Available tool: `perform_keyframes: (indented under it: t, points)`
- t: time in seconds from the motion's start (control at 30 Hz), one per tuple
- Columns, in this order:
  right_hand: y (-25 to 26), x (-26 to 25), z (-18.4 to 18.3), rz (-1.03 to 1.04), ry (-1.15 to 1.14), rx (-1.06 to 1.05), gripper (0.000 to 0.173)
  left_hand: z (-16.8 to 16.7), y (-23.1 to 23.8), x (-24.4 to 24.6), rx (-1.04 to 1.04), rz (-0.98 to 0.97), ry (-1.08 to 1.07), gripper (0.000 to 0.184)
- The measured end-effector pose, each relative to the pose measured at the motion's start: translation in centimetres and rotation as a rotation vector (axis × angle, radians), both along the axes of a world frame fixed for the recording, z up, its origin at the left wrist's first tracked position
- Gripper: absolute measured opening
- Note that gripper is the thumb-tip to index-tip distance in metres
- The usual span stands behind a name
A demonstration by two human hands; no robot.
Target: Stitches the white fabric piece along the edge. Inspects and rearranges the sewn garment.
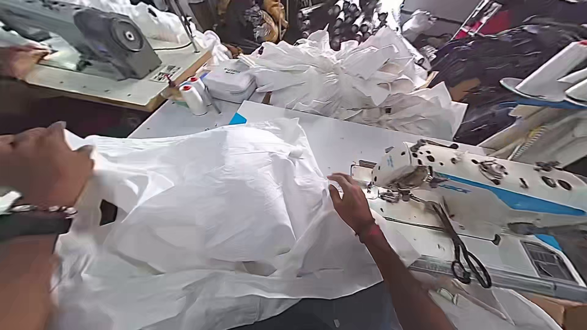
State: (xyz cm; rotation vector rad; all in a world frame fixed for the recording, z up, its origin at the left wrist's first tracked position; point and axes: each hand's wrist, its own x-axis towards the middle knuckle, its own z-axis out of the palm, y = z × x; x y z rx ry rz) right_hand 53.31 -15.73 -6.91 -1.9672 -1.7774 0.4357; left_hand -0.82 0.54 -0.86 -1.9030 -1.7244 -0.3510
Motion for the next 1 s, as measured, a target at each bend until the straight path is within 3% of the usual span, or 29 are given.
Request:
perform_keyframes:
  t: [0.03, 0.07, 0.17, 0.23, 0.27, 0.33, 0.37, 0.43, 0.53, 0.63, 0.7, 0.77, 0.83, 1.0]
  points:
    - [-2.3, -0.4, -1.2, -0.023, -0.012, 0.066, 0.032, -0.6, 0.1, 0.9, 0.029, -0.203, -0.16, 0.049]
    - [-4.4, -0.9, -2.5, -0.028, -0.016, 0.102, 0.032, 0.3, -1.3, 4.6, -0.07, -0.295, -0.293, 0.051]
    - [-7.7, -3.0, -7.5, -0.017, -0.169, 0.165, 0.048, 2.4, -7.8, 20.2, -0.385, -0.792, -0.59, 0.028]
    - [-7.9, -3.5, -8.6, -0.056, -0.224, 0.253, 0.049, 0.1, -9.5, 28.4, -0.799, -1.182, -0.779, 0.029]
    - [-8.3, -3.2, -8.2, -0.084, -0.165, 0.274, 0.046, -1.9, -9.7, 31.5, -0.992, -1.24, -0.818, 0.035]
    - [-10.2, -1.4, -6.0, -0.215, -0.001, 0.337, 0.036, -5.6, -9.1, 35.4, -1.183, -1.038, -0.613, 0.051]
    - [-11.4, 0.6, -4.5, -0.316, 0.015, 0.361, 0.033, -7.2, -8.6, 36.5, -1.174, -0.91, -0.475, 0.056]
    - [-14.3, 6.5, -1.9, -0.509, -0.09, 0.325, 0.03, -9.1, -8.1, 37.5, -1.075, -0.759, -0.424, 0.051]
    - [-19.4, 14.9, -1.0, -0.721, -0.24, 0.005, 0.032, -8.8, -7.7, 39.0, -1.195, -0.664, -0.749, 0.038]
    - [-22.3, 19.5, -2.2, -0.696, -0.321, -0.252, 0.037, -7.5, -7.8, 40.8, -1.356, -0.616, -1.034, 0.035]
    - [-23.1, 20.6, -3.1, -0.62, -0.342, -0.253, 0.041, -7.4, -7.9, 41.8, -1.358, -0.6, -1.152, 0.031]
    - [-23.4, 21.3, -3.2, -0.57, -0.314, -0.254, 0.047, -7.7, -8.2, 42.1, -1.343, -0.571, -1.451, 0.028]
    - [-24.0, 21.9, -2.8, -0.536, -0.262, -0.245, 0.05, -8.0, -8.3, 41.4, -1.384, -0.47, -1.725, 0.039]
    - [-25.5, 24.2, -3.3, -0.563, -0.269, -0.267, 0.069, -9.2, -8.5, 38.0, -1.61, -0.524, -1.709, 0.066]
